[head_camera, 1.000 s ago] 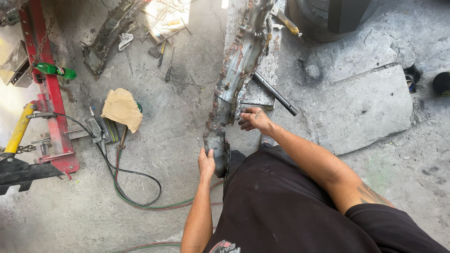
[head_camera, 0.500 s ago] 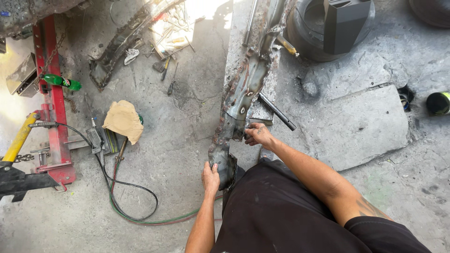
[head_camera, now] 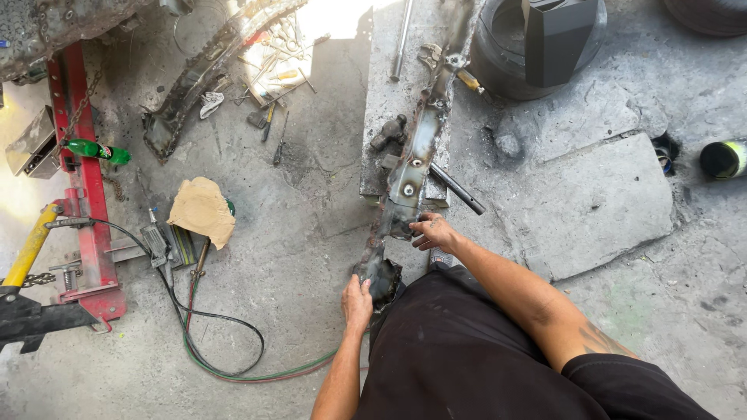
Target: The person picks up a hammer and a metal car part, then repeatedly strikes the part with the hammer while holding it in place. The person continues to hit the part multiple times, adjusting its position between strikes.
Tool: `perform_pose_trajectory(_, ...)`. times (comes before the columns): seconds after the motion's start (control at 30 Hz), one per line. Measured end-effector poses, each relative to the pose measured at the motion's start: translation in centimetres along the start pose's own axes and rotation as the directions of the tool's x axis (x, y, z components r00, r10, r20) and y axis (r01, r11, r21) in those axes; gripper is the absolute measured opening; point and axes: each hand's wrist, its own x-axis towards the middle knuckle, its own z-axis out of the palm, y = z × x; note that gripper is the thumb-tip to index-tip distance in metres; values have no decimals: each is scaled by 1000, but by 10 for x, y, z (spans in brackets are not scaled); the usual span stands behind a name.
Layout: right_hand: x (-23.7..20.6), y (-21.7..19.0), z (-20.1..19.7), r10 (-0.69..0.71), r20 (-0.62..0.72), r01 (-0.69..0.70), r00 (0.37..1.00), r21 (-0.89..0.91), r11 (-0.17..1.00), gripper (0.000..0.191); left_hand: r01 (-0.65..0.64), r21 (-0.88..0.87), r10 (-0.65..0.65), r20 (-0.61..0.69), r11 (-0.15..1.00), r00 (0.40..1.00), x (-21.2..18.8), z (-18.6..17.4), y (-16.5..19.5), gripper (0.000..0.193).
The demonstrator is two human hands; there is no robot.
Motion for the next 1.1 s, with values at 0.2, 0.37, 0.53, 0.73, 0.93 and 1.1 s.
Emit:
perform_pose_trajectory(0.2,3,5,-7,5,-16,-5,1000,19,1000,49,17,49,-21,79,999,997,-6,3,9,25)
perform_pose_trajectory(0.37,3,6,-7,-4,-42,4,999,-12,1000,52,15,31,-18,86,999,996,-5,0,13,25)
perform_pose_trajectory(0.53,1,6,-9,-34,-23,33,999,-50,998,56,-10,-9,11,80,1000,997,-6,0,15,24)
perform_pose_trajectory(0.73,7,14,-13,16,-61,-16,998,-7,1000,58,-69,24,68,34,997,997,-12,5,16,21)
perform_pose_trajectory(0.93,20,22,-15,-35,-58,34,998,-15,999,45,-66,36,65,33,997,997,-16,11,9,20)
perform_pose_trajectory(1.1,21,25,-19,-78,-24,78,997,-7,997,44,-89,90,86,33,992,996,-18,13,8,19)
